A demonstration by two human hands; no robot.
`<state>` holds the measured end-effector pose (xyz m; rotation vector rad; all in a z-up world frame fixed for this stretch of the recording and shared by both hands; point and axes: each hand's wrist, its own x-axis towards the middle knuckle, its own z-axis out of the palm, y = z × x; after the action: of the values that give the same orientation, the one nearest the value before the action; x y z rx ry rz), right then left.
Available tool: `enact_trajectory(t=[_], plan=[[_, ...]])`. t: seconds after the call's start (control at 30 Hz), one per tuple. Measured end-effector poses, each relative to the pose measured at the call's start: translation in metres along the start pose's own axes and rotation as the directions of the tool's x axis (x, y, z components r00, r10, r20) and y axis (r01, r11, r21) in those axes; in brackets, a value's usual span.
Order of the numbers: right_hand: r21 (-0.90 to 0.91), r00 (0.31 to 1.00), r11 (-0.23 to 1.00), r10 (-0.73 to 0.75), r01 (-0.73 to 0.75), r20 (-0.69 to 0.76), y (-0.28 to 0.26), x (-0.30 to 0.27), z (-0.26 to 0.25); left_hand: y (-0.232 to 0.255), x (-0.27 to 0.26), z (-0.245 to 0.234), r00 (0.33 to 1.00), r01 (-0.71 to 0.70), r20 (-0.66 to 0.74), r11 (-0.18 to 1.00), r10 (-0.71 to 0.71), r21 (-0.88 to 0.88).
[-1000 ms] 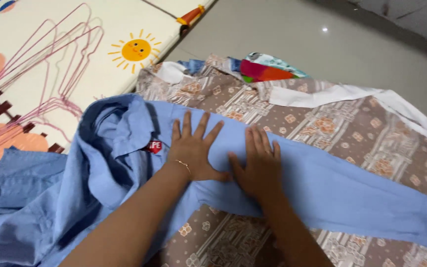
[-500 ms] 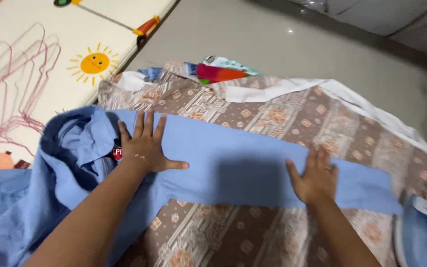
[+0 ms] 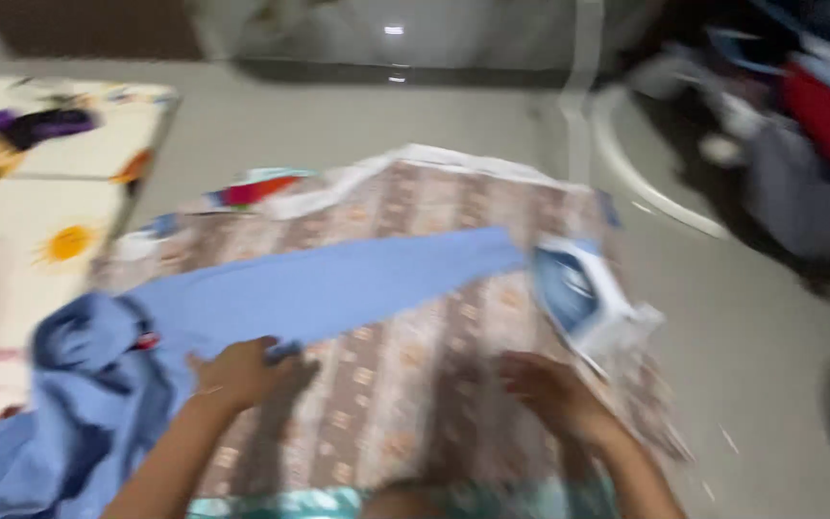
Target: Iron a blue long-sleeved shirt on an ironing mat and then place it on a hanger.
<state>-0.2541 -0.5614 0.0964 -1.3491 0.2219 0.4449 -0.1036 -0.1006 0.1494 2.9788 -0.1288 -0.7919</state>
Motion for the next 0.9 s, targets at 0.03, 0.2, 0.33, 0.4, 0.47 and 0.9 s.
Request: enact_trajectory(t=[0.03,0.2,0.33,0.4,0.47,0.9], plan=[[0.023,0.992,0.998,-0.054,0.057,-0.112,-0.004,-0.06,-0.004,-0.019,0.012,0.035,0.986,-0.106,-0.145,0.979,0.081,-0.177],[-0.331,0.47,0.906,-0.179,-0.263,-0.864,-0.013,-0.265,-0.044,-0.006,-0.002,0.067,0.946,-0.322,-0.168,0.864,0.277,-0.388],[-0.476,-0.026,0.835,-0.502,-0.274,-0.865,0.063,-0.341,-0.078,0.065,-0.07,0.028,0.916,-0.392,-0.236,0.854,0.325,-0.341],[-0.275,-0.039,0.939,-0.289,-0.206,-0.957,0.095,-0.342,-0.071,0.096,-0.097,0.021,0.91,-0.402,-0.241,0.856,0.337,-0.325],[-0.073,-0.033,0.989,-0.078,-0.131,-0.996,0.128,-0.334,-0.072,0.121,-0.113,0.017,0.903,-0.414,-0.259,0.853,0.342,-0.318],[-0.468,0.258,0.881,-0.469,0.066,-0.845,0.137,-0.242,-0.067,0.066,-0.095,0.045,0.897,-0.42,-0.314,0.821,0.311,-0.387]])
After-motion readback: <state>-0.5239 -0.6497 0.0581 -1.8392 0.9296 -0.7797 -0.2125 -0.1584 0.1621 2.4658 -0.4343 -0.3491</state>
